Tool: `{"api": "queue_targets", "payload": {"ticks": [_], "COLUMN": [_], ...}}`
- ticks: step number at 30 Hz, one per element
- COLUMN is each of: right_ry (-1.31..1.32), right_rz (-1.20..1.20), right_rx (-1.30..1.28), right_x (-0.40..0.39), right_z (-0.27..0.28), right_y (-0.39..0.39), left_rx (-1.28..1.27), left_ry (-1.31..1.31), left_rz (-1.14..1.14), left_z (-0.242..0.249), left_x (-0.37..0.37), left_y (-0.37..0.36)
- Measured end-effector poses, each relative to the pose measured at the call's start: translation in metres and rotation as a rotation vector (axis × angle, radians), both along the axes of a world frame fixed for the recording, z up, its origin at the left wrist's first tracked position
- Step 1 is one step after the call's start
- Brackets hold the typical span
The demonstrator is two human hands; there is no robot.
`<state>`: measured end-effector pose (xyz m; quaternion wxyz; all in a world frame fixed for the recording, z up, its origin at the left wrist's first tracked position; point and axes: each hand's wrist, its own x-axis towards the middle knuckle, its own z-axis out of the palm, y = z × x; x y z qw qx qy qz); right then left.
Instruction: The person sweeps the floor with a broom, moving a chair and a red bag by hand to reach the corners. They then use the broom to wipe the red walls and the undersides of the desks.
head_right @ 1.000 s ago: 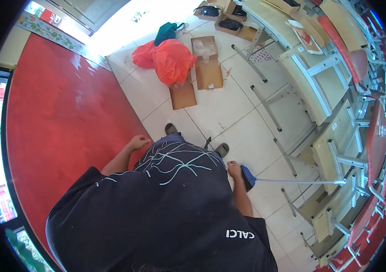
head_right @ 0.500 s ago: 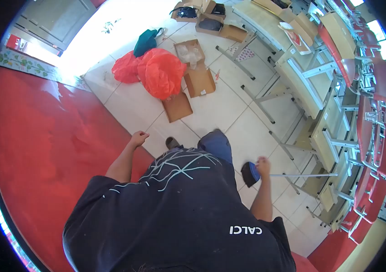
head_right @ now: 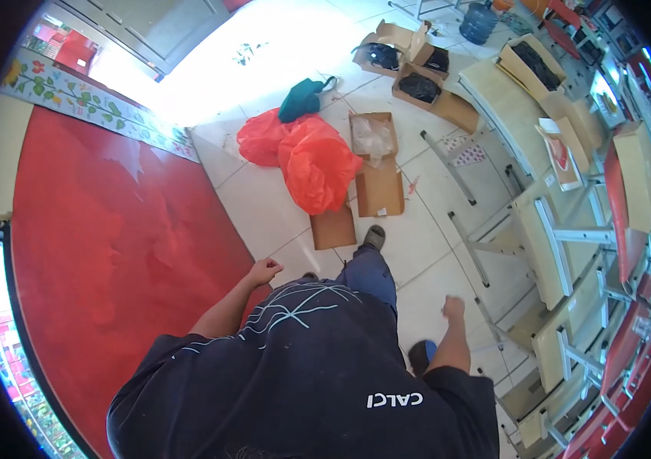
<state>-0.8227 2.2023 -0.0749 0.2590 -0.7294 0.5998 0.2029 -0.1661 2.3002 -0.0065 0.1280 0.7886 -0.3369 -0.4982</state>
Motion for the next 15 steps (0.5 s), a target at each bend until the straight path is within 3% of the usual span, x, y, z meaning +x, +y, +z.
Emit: {"api": "queue_targets", "payload": {"ticks": [1,2,3,7,9,15], "right_ry": [-0.151,-0.186,-0.52,-0.826,-0.858,-0.691], "right_rz": [-0.169,-0.139,-0.807,-0.676,-0.618,-0.651], "right_rx": [-0.064,-0.093,0.069,-0.035,-0.015,0.062], "right_x": [0.018,0.024,0.06,0.181,0.207,0.192], "right_z": [-0.004,-0.031,-0.019,0.08,0.096,0.053], "right_y": [-0.039,-0.081,-0.12,-0.234,-0.256,-0.254], "left_rx": [0.008,0.025,0.038,-0.102,-0.122,-0.258], "left_ry": [-0.045,-0.083,-0.074,-0.121,-0.122,-0.268], "left_rz": [-0.018,-0.028,0.001,0.083,0.066,0.149], "left_z": [0.016,0.035,0.053,0.054,0.063,0.077], "left_x": [0.0,-0.003,-0.006,0.004,0.005,0.053], "left_y": [-0.012,-0.02,-0.035,-0.078,-0.097,-0.135]}}
